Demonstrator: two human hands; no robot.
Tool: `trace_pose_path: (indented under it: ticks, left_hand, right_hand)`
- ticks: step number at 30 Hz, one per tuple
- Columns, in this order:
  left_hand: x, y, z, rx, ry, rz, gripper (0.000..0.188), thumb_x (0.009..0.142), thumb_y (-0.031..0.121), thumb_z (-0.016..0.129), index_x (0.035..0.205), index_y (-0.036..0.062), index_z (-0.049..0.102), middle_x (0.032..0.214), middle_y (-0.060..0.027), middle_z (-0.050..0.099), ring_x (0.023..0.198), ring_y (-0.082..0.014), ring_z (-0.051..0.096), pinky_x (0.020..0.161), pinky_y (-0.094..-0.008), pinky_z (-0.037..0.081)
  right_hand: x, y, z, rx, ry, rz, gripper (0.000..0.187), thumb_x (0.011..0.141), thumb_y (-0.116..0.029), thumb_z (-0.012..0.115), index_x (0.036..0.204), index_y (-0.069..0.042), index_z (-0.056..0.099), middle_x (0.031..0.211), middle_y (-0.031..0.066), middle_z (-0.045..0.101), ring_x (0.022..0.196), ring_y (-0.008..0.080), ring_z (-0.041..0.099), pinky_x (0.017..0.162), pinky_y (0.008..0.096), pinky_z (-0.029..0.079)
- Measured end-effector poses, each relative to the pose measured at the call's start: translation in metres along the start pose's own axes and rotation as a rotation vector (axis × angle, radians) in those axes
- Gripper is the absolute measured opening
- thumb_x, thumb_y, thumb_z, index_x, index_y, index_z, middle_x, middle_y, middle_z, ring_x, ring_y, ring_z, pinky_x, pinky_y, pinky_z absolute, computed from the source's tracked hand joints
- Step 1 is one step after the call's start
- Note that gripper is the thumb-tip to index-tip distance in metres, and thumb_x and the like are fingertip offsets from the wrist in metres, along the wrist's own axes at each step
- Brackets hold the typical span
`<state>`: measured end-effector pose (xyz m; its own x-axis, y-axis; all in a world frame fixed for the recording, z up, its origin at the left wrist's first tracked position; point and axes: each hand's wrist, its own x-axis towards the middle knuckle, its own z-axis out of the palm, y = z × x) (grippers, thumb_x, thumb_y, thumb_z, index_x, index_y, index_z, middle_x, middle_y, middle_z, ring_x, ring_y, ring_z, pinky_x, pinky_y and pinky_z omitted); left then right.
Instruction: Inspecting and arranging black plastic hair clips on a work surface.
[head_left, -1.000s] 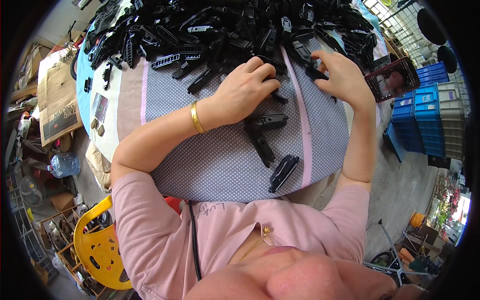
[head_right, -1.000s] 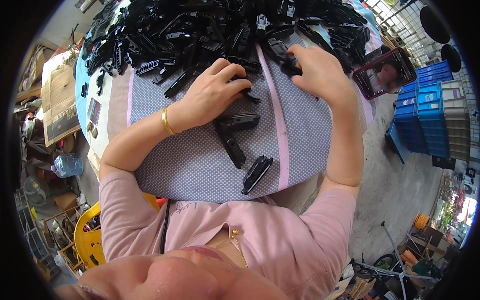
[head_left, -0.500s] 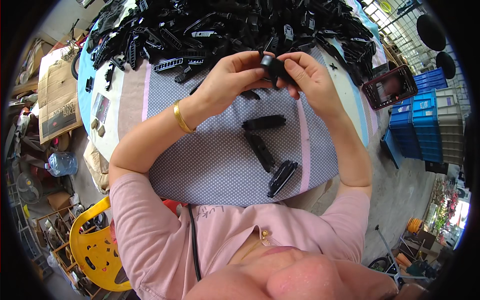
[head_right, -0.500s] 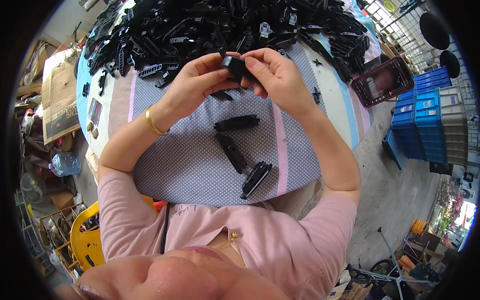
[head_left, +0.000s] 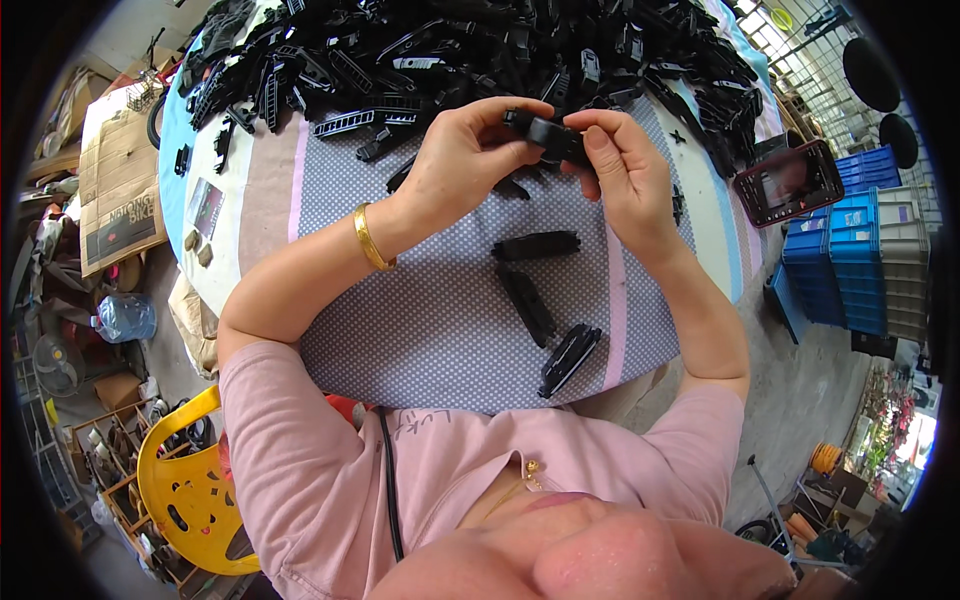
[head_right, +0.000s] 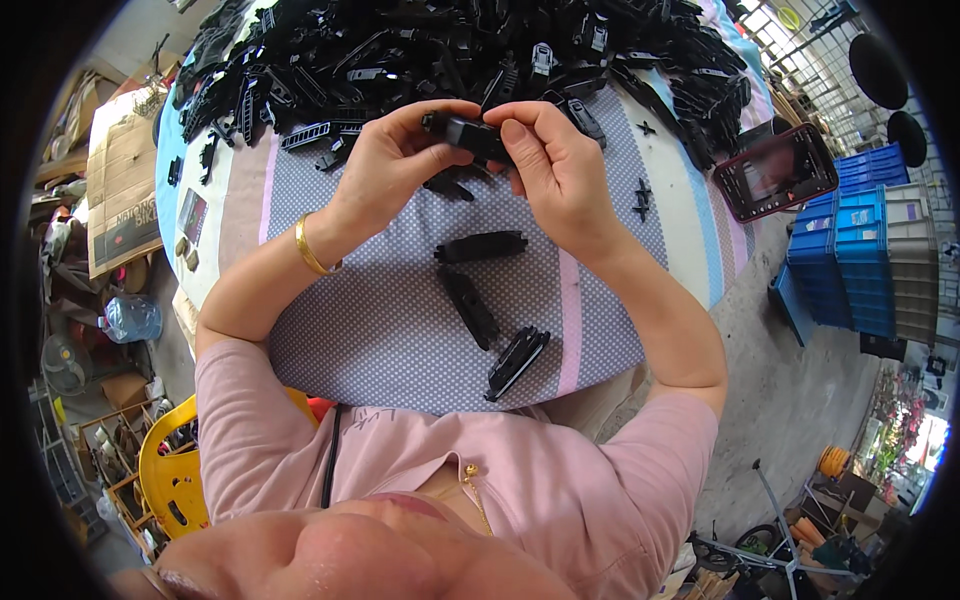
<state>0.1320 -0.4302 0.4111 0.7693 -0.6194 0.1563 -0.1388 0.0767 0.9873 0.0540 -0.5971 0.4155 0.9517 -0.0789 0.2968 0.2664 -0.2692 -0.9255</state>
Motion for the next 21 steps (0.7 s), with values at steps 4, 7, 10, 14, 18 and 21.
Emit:
trace_pose_path:
  ticks: [4,7,10,14,18,21]
  left_hand:
    - [-0.001,0.001,-0.002,0.149,-0.063,-0.036,0.038,0.081,-0.005,0.060,0.117,0.0013,0.057,0.101,-0.0069,0.064,0.089,-0.0116,0.063,0.082,-0.0237,0.053]
    - [-0.004,0.006,0.001,0.157,-0.065,-0.051,0.038,0.080,-0.004,0.062,0.118,0.0000,0.057,0.101,-0.0081,0.064,0.090,-0.0113,0.063,0.082,-0.0233,0.053]
    - [-0.005,0.011,-0.002,0.149,-0.100,-0.096,0.037,0.081,-0.001,0.063,0.118,-0.0008,0.056,0.101,-0.0089,0.064,0.091,-0.0111,0.062,0.081,-0.0234,0.053]
    - [-0.002,0.011,-0.008,0.134,-0.156,-0.056,0.037,0.082,0.001,0.064,0.118,-0.0005,0.057,0.101,-0.0083,0.065,0.089,-0.0099,0.062,0.080,-0.0231,0.053]
    - [0.003,0.008,-0.010,0.104,-0.144,-0.005,0.037,0.080,-0.001,0.064,0.117,0.0003,0.058,0.097,-0.0070,0.066,0.084,-0.0099,0.063,0.077,-0.0227,0.053]
    - [0.004,0.011,-0.012,0.400,-0.172,-0.053,0.036,0.079,-0.003,0.064,0.114,0.0001,0.060,0.096,-0.0074,0.067,0.083,-0.0105,0.063,0.076,-0.0231,0.053]
  right_hand:
    - [0.000,0.001,0.003,-0.200,0.048,-0.103,0.019,0.094,-0.016,0.050,0.104,-0.002,0.058,0.074,0.0031,0.060,0.054,0.0059,0.050,0.048,0.0176,0.039]
    - [0.003,0.011,0.001,-0.440,0.114,-0.330,0.021,0.091,-0.017,0.056,0.104,-0.001,0.058,0.072,0.0058,0.060,0.056,0.0123,0.055,0.051,0.0215,0.043]
    - [0.003,0.005,-0.001,-0.545,0.049,-0.420,0.022,0.088,-0.016,0.060,0.105,-0.001,0.059,0.077,0.0079,0.062,0.064,0.0189,0.061,0.055,0.0247,0.047]
    - [0.003,-0.010,-0.009,-0.803,0.002,-0.367,0.033,0.082,-0.024,0.066,0.105,0.000,0.060,0.087,0.0110,0.064,0.078,0.0229,0.063,0.066,0.0287,0.050]
    - [0.010,0.002,-0.019,-0.619,-0.048,-0.328,0.052,0.072,-0.037,0.074,0.106,0.000,0.060,0.094,0.0150,0.064,0.088,0.0263,0.062,0.079,0.0323,0.048]
    - [0.008,0.002,-0.019,-0.602,-0.186,-0.186,0.051,0.070,-0.033,0.076,0.106,0.000,0.061,0.093,0.0151,0.064,0.086,0.0279,0.061,0.078,0.0327,0.048]
